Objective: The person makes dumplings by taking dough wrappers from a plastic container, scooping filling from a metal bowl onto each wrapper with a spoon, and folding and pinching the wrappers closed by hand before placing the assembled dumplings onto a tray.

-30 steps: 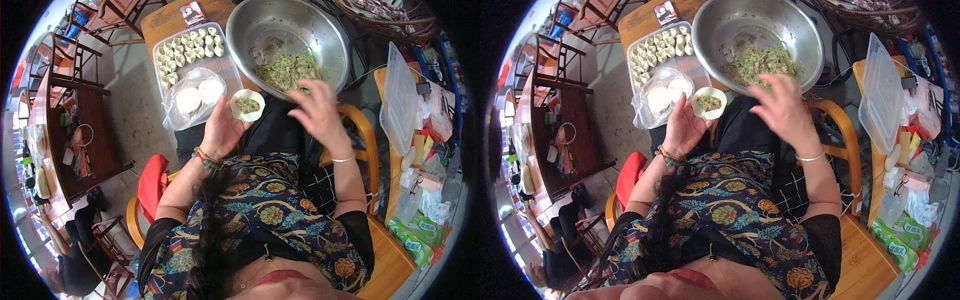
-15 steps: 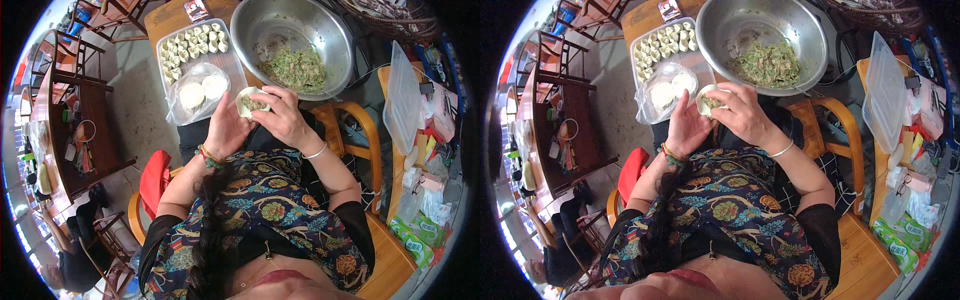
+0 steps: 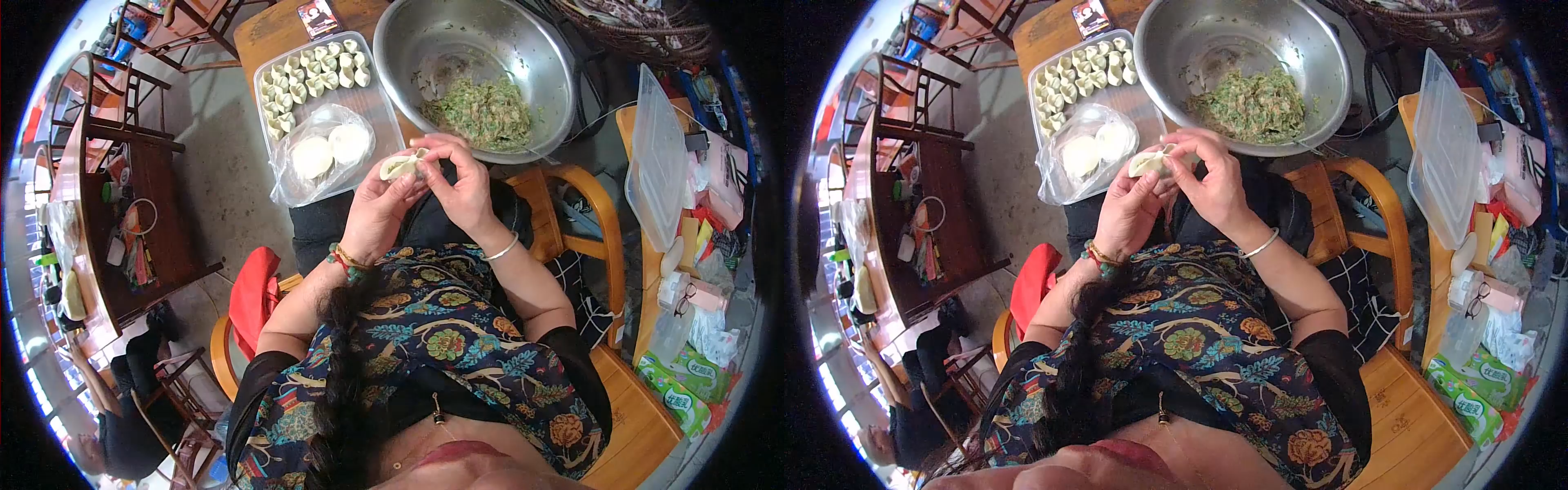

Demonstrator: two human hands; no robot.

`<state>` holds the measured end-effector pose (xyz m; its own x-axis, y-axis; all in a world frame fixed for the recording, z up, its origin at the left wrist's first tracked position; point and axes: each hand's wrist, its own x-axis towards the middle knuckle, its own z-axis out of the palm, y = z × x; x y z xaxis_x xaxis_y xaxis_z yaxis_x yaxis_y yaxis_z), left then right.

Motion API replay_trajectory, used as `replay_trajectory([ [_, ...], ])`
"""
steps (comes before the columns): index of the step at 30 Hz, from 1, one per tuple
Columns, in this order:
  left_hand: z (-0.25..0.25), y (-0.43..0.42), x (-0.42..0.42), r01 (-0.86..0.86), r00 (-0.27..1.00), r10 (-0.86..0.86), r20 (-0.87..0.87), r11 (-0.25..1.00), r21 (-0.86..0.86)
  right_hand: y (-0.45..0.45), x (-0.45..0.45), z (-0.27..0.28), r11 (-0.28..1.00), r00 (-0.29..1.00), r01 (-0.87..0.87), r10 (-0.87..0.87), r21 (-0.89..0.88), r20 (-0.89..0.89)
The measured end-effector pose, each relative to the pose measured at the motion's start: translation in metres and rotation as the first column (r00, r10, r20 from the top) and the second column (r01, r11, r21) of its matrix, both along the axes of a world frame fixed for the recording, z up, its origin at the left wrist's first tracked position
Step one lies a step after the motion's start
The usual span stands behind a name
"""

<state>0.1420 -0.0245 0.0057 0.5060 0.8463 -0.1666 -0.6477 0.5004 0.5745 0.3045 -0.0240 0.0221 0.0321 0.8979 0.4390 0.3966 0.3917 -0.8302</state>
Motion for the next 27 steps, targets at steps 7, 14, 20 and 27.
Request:
replay_trajectory([
  [7, 0.014, -0.001, -0.003, -0.057, 0.983, 0.071, -0.171, 0.995, 0.085, -0.005, -0.003, 0.0, 0.993, 0.991, -0.026, 0.01, -0.118, -0.136],
  [14, 0.01, 0.005, -0.018, -0.089, 0.915, 0.158, -0.372, 0.976, 0.198, 0.002, -0.009, 0.013, 0.996, 0.998, -0.045, 0.042, -0.079, -0.039],
  [20, 0.012, 0.013, -0.039, -0.178, 0.94, 0.195, -0.281, 0.98, 0.087, 0.016, -0.025, 0.034, 0.987, 0.995, -0.1, 0.099, -0.127, -0.012],
  [27, 0.024, 0.022, -0.068, -0.166, 0.919, 0.227, -0.323, 0.964, 0.208, 0.045, -0.048, 0.053, 0.952, 0.951, -0.279, 0.292, -0.129, 0.103],
])
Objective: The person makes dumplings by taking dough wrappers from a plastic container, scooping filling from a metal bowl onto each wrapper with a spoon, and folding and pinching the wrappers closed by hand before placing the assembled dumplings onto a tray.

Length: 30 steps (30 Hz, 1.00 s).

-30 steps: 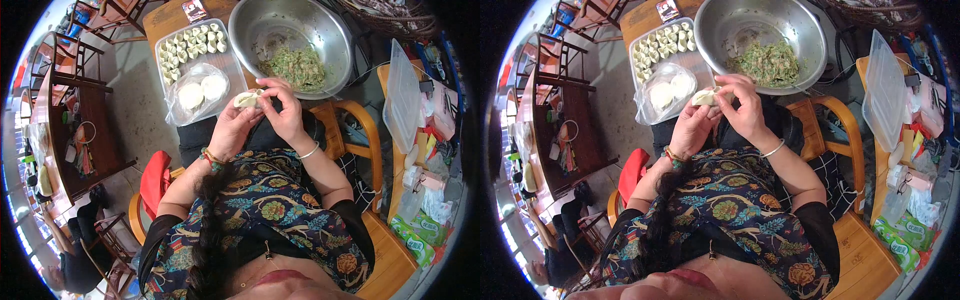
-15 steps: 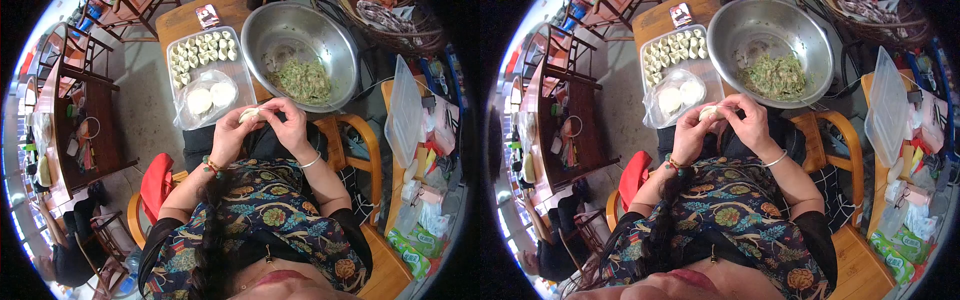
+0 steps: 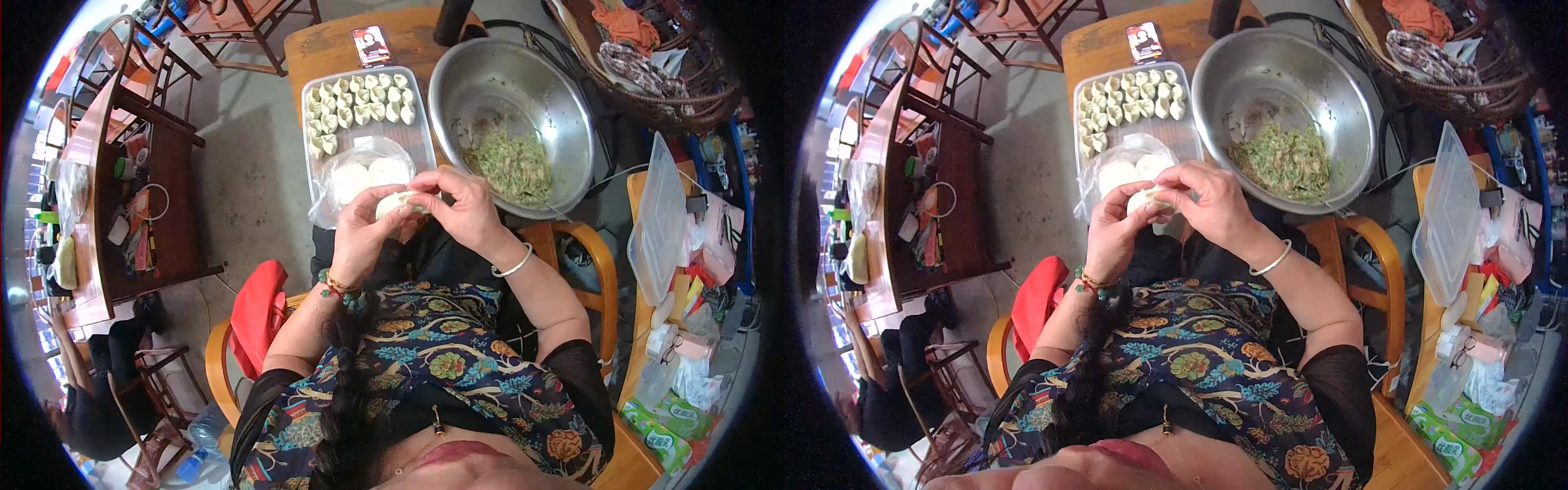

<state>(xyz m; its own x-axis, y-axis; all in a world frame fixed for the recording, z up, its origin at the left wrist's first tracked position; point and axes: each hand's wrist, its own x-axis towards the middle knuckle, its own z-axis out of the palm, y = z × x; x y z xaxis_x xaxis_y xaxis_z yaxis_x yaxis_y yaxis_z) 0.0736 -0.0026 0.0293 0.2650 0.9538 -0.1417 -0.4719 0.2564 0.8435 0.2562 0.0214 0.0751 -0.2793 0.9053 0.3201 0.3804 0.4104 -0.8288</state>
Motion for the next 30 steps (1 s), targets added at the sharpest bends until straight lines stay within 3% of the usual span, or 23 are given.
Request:
replay_trajectory([
  [2, -0.005, 0.005, -0.013, -0.011, 0.991, 0.013, -0.135, 1.0, 0.016, 0.014, -0.006, 0.003, 0.998, 0.997, -0.069, 0.069, 0.011, 0.042],
  [5, -0.004, 0.01, -0.026, -0.103, 0.99, 0.103, -0.098, 0.995, 0.006, 0.048, -0.014, 0.019, 0.941, 0.928, -0.305, 0.329, -0.149, 0.176],
  [6, -0.004, 0.011, -0.031, -0.133, 0.987, 0.131, -0.093, 0.991, -0.016, 0.065, -0.016, 0.023, 0.942, 0.909, -0.332, 0.332, -0.046, 0.252],
  [8, -0.003, 0.015, -0.043, -0.139, 0.988, 0.135, -0.075, 0.989, -0.052, 0.111, -0.02, 0.025, 0.946, 0.906, -0.314, 0.325, -0.085, 0.273],
  [10, -0.005, 0.018, -0.051, -0.165, 0.982, 0.154, -0.11, 0.982, -0.095, 0.173, -0.018, 0.004, 0.961, 0.891, -0.272, 0.233, 0.046, 0.391],
  [15, -0.018, 0.026, -0.065, -0.176, 0.983, 0.17, -0.063, 0.978, -0.112, 0.314, -0.018, -0.047, 0.99, 0.774, -0.129, 0.134, -0.054, 0.619],
  [26, -0.031, 0.046, -0.094, -0.195, 0.98, 0.198, 0.004, 0.968, -0.156, 0.42, -0.06, -0.109, 0.956, 0.574, 0.033, 0.221, -0.293, 0.788],
  [30, -0.027, 0.043, -0.101, -0.195, 0.98, 0.2, 0.01, 0.965, -0.177, 0.429, -0.069, -0.111, 0.98, 0.515, 0.121, 0.072, -0.155, 0.854],
])
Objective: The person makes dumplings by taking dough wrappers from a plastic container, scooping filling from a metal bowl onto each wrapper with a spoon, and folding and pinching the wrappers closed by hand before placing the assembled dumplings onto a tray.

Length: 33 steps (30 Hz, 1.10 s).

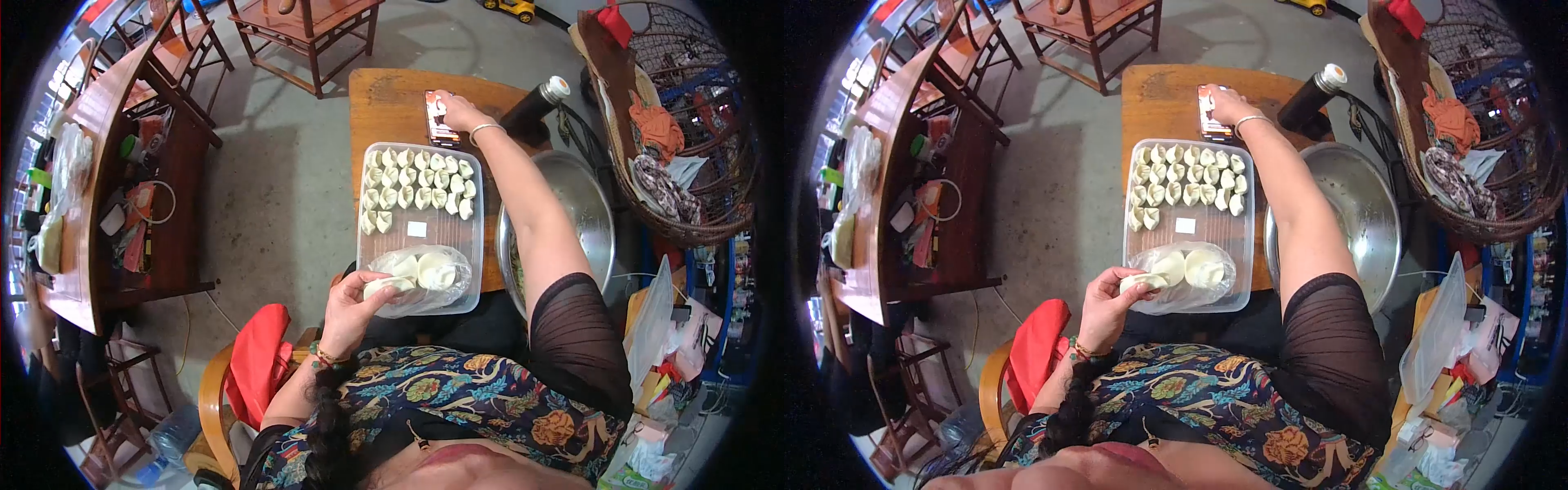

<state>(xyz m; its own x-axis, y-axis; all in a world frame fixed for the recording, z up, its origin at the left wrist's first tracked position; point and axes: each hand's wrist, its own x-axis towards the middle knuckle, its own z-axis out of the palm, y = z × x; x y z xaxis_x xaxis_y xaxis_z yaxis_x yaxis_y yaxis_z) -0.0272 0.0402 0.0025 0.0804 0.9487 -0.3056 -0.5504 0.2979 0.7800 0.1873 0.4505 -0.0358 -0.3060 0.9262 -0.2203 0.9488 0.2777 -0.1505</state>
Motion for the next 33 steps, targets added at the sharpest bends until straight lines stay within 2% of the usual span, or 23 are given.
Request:
replay_trajectory([
  [2, 0.005, -0.003, -0.003, -0.017, 1.0, 0.017, -0.012, 1.0, 0.011, 0.003, 0.001, 0.007, 0.999, 0.999, 0.013, -0.012, 0.03, -0.038],
  [4, 0.013, -0.009, -0.005, -0.024, 0.999, 0.025, -0.03, 1.0, 0.019, 0.002, 0.0, 0.016, 0.989, 0.991, -0.032, 0.05, 0.147, -0.126],
  [5, 0.019, -0.011, -0.006, -0.032, 0.999, 0.033, -0.039, 0.999, 0.029, -0.002, 0.005, 0.022, 0.983, 0.972, -0.043, 0.083, 0.179, -0.221],
  [6, 0.024, -0.014, -0.005, -0.037, 0.998, 0.039, -0.046, 0.999, 0.037, -0.019, 0.004, 0.042, 0.983, 0.97, -0.038, 0.08, 0.181, -0.229],
  [8, 0.029, -0.02, -0.002, -0.027, 0.994, 0.033, -0.106, 0.998, 0.062, -0.064, 0.0, 0.083, 0.986, 0.906, -0.132, 0.162, 0.102, -0.39],
  [9, 0.032, -0.023, 0.002, -0.032, 0.991, 0.04, -0.124, 0.998, 0.062, -0.09, 0.004, 0.092, 0.948, 0.838, -0.262, 0.316, 0.181, -0.445],
  [10, 0.033, -0.028, 0.005, -0.041, 0.989, 0.047, -0.143, 0.998, 0.049, -0.115, 0.008, 0.094, 0.937, 0.733, -0.33, 0.333, 0.118, -0.593],
  [12, 0.038, -0.038, 0.012, -0.054, 0.988, 0.065, -0.138, 0.996, 0.077, -0.201, 0.005, 0.135, 0.922, 0.685, -0.386, 0.26, -0.036, -0.68],
  [14, 0.045, -0.048, 0.022, -0.062, 0.995, 0.067, -0.074, 0.995, 0.077, -0.272, 0.013, 0.148, 0.884, 0.635, -0.457, 0.249, -0.095, -0.731],
  [16, 0.048, -0.059, 0.034, -0.081, 0.996, 0.084, -0.022, 0.992, 0.101, -0.335, 0.024, 0.157, 0.88, 0.64, -0.465, 0.258, -0.097, -0.724],
  [18, 0.049, -0.07, 0.043, -0.071, 0.997, 0.073, -0.009, 0.991, 0.112, -0.377, 0.039, 0.137, 0.91, 0.557, -0.414, 0.217, -0.041, -0.802],
  [19, 0.05, -0.075, 0.05, -0.068, 0.998, 0.066, 0.02, 0.99, 0.12, -0.395, 0.044, 0.131, 0.932, 0.538, -0.353, 0.127, -0.086, -0.833],
  [20, 0.05, -0.08, 0.056, -0.061, 0.998, 0.059, 0.018, 0.991, 0.122, -0.409, 0.049, 0.127, 0.934, 0.538, -0.346, 0.125, -0.084, -0.833],
  [23, 0.053, -0.089, 0.072, -0.025, 0.998, 0.017, 0.056, 0.988, 0.154, -0.442, 0.058, 0.118, 0.967, 0.396, -0.221, -0.03, -0.127, -0.918],
  [25, 0.055, -0.094, 0.082, -0.035, 0.997, 0.025, 0.079, 0.991, 0.127, -0.454, 0.061, 0.114, 0.97, 0.345, -0.197, -0.064, -0.139, -0.936],
  [26, 0.053, -0.096, 0.085, -0.026, 0.997, 0.016, 0.077, 0.991, 0.128, -0.459, 0.062, 0.112, 0.971, 0.295, -0.184, -0.094, -0.153, -0.951],
  [28, 0.051, -0.097, 0.088, -0.002, 0.997, -0.008, 0.071, 0.988, 0.151, -0.464, 0.065, 0.109, 0.981, 0.283, -0.145, -0.083, -0.128, -0.955],
  [30, 0.052, -0.1, 0.092, 0.01, 0.999, -0.017, 0.045, 0.989, 0.149, -0.471, 0.067, 0.11, 0.967, 0.298, -0.15, -0.155, -0.207, -0.942],
  [32, 0.056, -0.103, 0.094, 0.014, 1.0, -0.017, 0.023, 0.989, 0.15, -0.475, 0.069, 0.105, 0.968, 0.27, -0.16, -0.144, -0.192, -0.952],
  [33, 0.059, -0.105, 0.094, 0.049, 0.997, -0.039, -0.069, 0.987, 0.153, -0.475, 0.069, 0.103, 0.968, 0.245, -0.173, -0.135, -0.181, -0.96],
])
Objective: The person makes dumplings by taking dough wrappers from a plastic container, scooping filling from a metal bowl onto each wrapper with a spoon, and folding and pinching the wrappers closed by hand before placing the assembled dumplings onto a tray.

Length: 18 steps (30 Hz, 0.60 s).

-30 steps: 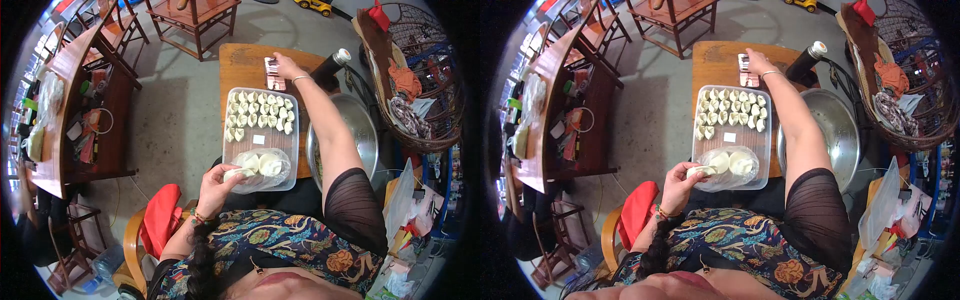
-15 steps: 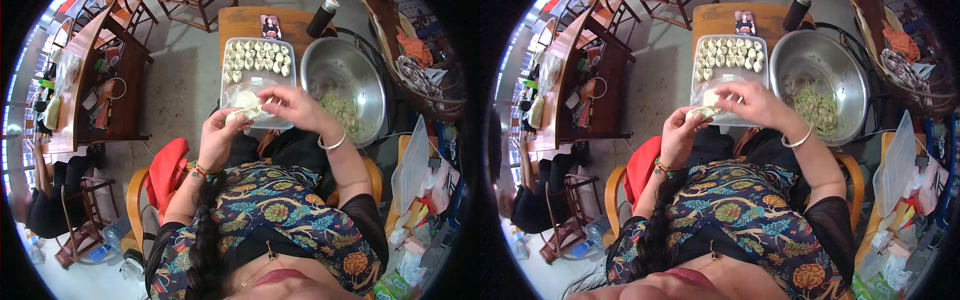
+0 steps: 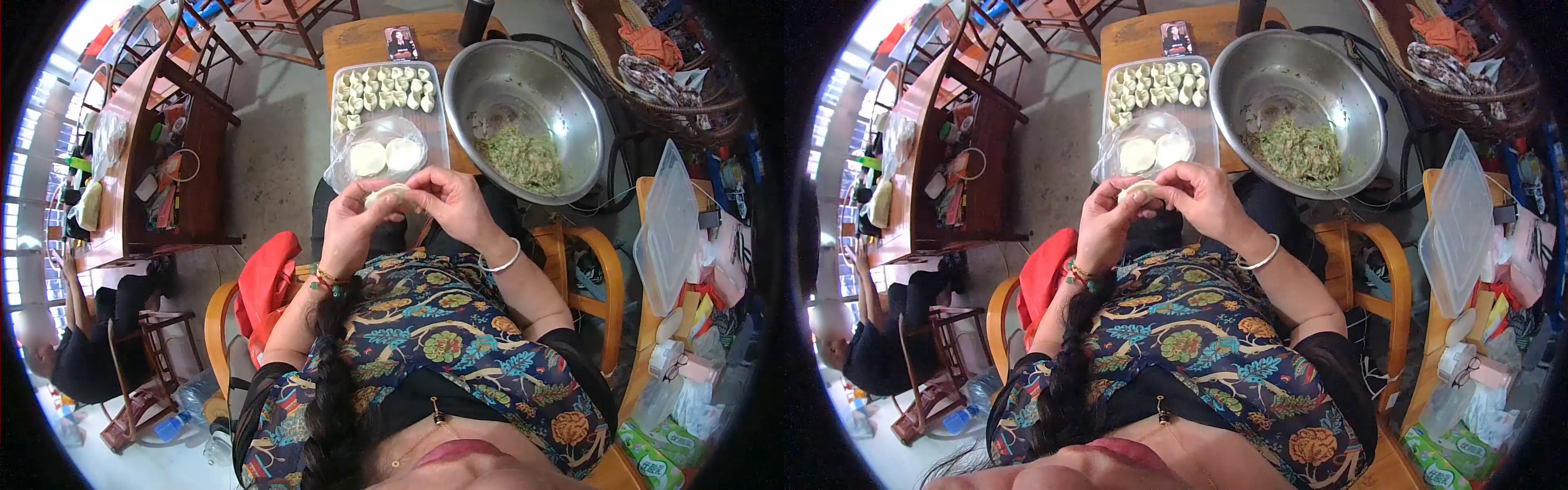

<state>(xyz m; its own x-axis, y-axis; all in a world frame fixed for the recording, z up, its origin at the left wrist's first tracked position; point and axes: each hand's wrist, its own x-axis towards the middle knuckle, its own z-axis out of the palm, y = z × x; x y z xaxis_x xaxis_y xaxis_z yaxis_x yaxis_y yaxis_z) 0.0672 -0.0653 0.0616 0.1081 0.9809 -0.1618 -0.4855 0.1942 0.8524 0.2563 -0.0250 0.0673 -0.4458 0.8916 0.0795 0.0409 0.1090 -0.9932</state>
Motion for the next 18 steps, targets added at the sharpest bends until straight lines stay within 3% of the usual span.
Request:
replay_trajectory([
  [2, -0.001, -0.004, -0.002, 0.055, 0.982, -0.049, -0.184, 0.998, 0.027, -0.002, 0.001, -0.001, 1.0, 1.0, -0.016, 0.016, -0.02, -0.006],
  [5, -0.004, -0.008, -0.004, 0.057, 0.971, -0.038, -0.234, 0.996, 0.071, -0.005, -0.001, -0.004, 0.994, 0.996, -0.037, 0.028, -0.103, -0.088],
  [6, -0.005, -0.008, -0.004, 0.054, 0.971, -0.035, -0.236, 0.996, 0.075, -0.004, -0.001, -0.005, 0.986, 0.987, -0.043, 0.017, -0.16, -0.161],
  [13, -0.002, -0.007, 0.004, -0.017, 0.987, 0.022, -0.161, 0.999, 0.033, 0.002, 0.004, -0.02, 0.977, 0.984, -0.062, 0.026, -0.203, -0.175],
  [16, -0.001, -0.005, 0.005, -0.014, 0.986, 0.019, -0.168, 0.999, 0.034, 0.001, 0.006, -0.019, 0.984, 0.988, -0.04, 0.013, -0.174, -0.153],
  [18, -0.003, -0.003, 0.005, -0.009, 0.985, 0.012, -0.173, 1.0, 0.019, -0.003, 0.008, -0.012, 1.0, 0.999, -0.009, 0.009, 0.01, -0.038],
])
